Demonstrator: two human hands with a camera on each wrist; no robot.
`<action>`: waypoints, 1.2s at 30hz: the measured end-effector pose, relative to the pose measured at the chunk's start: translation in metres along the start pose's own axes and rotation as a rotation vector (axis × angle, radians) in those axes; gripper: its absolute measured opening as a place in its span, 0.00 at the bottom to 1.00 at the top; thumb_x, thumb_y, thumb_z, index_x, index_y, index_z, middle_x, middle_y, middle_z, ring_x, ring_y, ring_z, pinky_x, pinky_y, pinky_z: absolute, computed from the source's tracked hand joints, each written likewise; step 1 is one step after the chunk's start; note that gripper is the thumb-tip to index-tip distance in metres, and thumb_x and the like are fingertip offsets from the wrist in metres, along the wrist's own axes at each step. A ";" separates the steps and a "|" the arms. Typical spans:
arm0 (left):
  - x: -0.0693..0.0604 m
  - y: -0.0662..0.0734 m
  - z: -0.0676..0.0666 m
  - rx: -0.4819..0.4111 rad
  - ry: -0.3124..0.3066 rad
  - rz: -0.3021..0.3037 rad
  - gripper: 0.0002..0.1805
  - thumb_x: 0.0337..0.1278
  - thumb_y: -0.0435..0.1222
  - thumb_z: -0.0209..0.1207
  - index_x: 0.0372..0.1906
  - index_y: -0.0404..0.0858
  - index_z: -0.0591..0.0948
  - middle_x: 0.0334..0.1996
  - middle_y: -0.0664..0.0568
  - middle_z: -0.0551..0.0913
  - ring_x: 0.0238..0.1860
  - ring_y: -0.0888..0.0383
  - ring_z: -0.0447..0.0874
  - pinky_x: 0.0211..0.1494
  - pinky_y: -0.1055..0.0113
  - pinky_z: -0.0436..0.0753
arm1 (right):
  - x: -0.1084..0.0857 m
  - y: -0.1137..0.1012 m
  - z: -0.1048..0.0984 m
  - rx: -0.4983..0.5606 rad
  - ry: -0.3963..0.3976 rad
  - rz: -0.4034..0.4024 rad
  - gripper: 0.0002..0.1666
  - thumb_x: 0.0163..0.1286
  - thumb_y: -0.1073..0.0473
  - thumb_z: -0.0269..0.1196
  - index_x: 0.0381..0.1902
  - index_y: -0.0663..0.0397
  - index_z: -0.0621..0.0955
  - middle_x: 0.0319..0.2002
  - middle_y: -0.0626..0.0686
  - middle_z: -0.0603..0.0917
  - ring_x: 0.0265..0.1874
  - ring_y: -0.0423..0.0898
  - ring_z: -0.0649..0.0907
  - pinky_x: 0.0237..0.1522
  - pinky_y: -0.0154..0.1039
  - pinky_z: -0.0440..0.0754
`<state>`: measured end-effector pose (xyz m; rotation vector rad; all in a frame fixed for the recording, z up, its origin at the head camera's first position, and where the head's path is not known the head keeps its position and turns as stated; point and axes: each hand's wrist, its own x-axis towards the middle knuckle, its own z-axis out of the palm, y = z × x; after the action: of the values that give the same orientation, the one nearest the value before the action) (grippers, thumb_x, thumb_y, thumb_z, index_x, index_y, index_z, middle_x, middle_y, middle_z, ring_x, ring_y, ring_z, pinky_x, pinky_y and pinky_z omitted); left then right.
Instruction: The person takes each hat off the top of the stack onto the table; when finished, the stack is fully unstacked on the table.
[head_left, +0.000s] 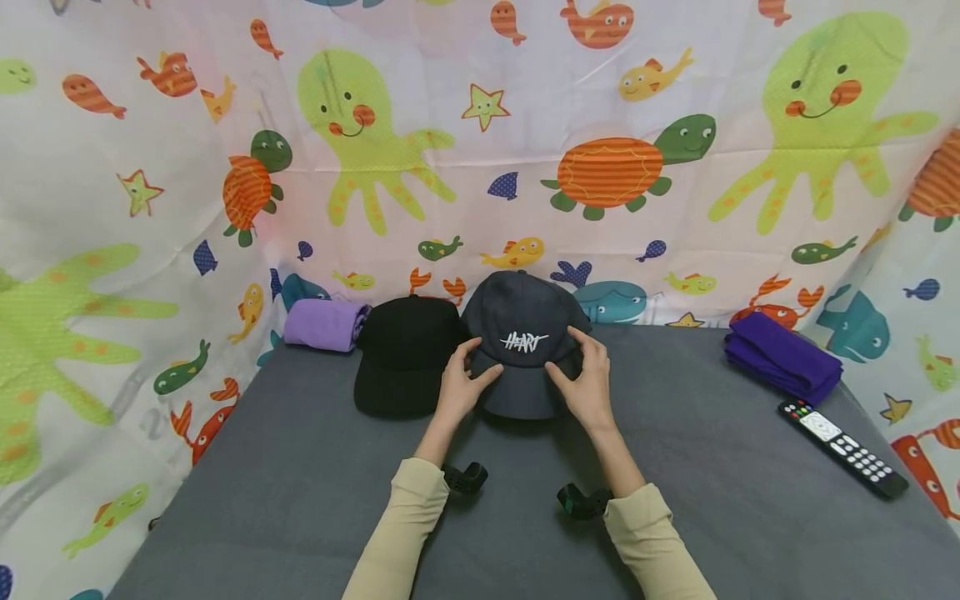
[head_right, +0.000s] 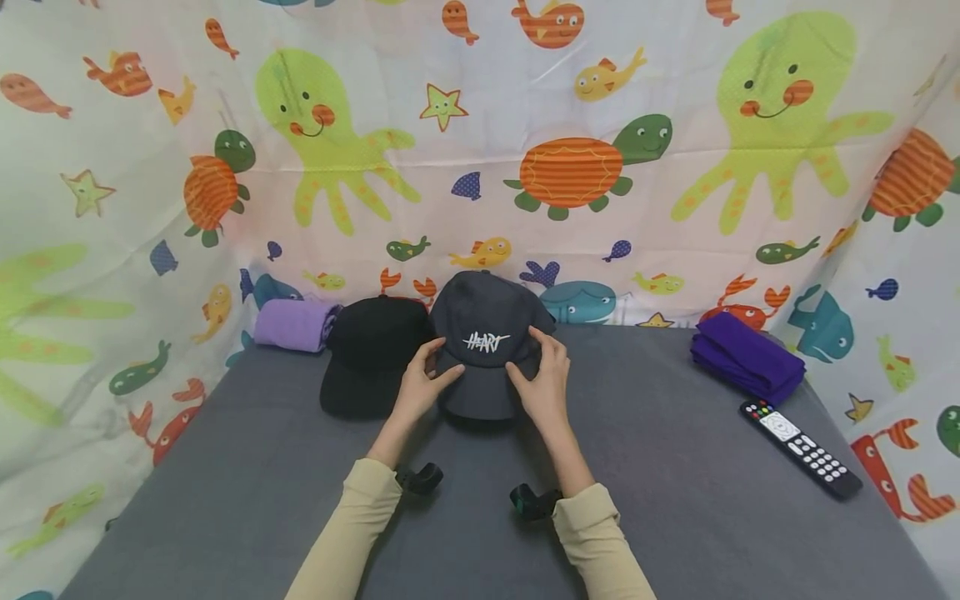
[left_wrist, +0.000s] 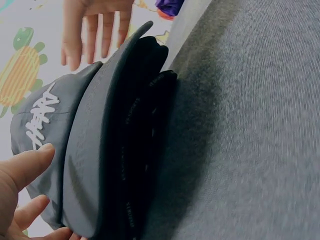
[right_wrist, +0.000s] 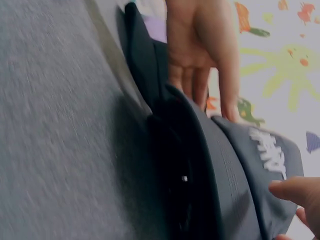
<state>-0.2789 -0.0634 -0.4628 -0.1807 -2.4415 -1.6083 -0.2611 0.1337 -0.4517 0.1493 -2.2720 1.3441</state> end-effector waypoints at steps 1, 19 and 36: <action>0.000 0.000 0.001 0.001 0.003 -0.003 0.33 0.51 0.40 0.66 0.63 0.40 0.69 0.59 0.40 0.70 0.57 0.44 0.70 0.58 0.49 0.71 | 0.001 0.002 -0.002 0.000 -0.020 0.031 0.39 0.56 0.63 0.68 0.65 0.55 0.66 0.59 0.65 0.64 0.56 0.61 0.66 0.57 0.55 0.63; -0.003 0.002 0.006 0.057 0.038 0.030 0.33 0.48 0.39 0.67 0.62 0.41 0.70 0.56 0.41 0.71 0.49 0.45 0.69 0.51 0.52 0.70 | 0.008 0.017 -0.021 0.103 -0.155 0.215 0.43 0.60 0.59 0.66 0.70 0.50 0.59 0.61 0.61 0.69 0.48 0.58 0.75 0.47 0.51 0.75; -0.003 0.018 -0.011 0.066 -0.062 0.068 0.52 0.43 0.44 0.70 0.71 0.45 0.53 0.47 0.45 0.72 0.37 0.53 0.75 0.38 0.63 0.75 | 0.020 0.011 -0.067 0.068 -0.395 0.203 0.57 0.57 0.55 0.68 0.74 0.44 0.45 0.45 0.60 0.69 0.30 0.46 0.75 0.32 0.37 0.74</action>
<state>-0.2711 -0.0668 -0.4433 -0.3040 -2.5016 -1.5143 -0.2584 0.1993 -0.4242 0.2301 -2.6242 1.6154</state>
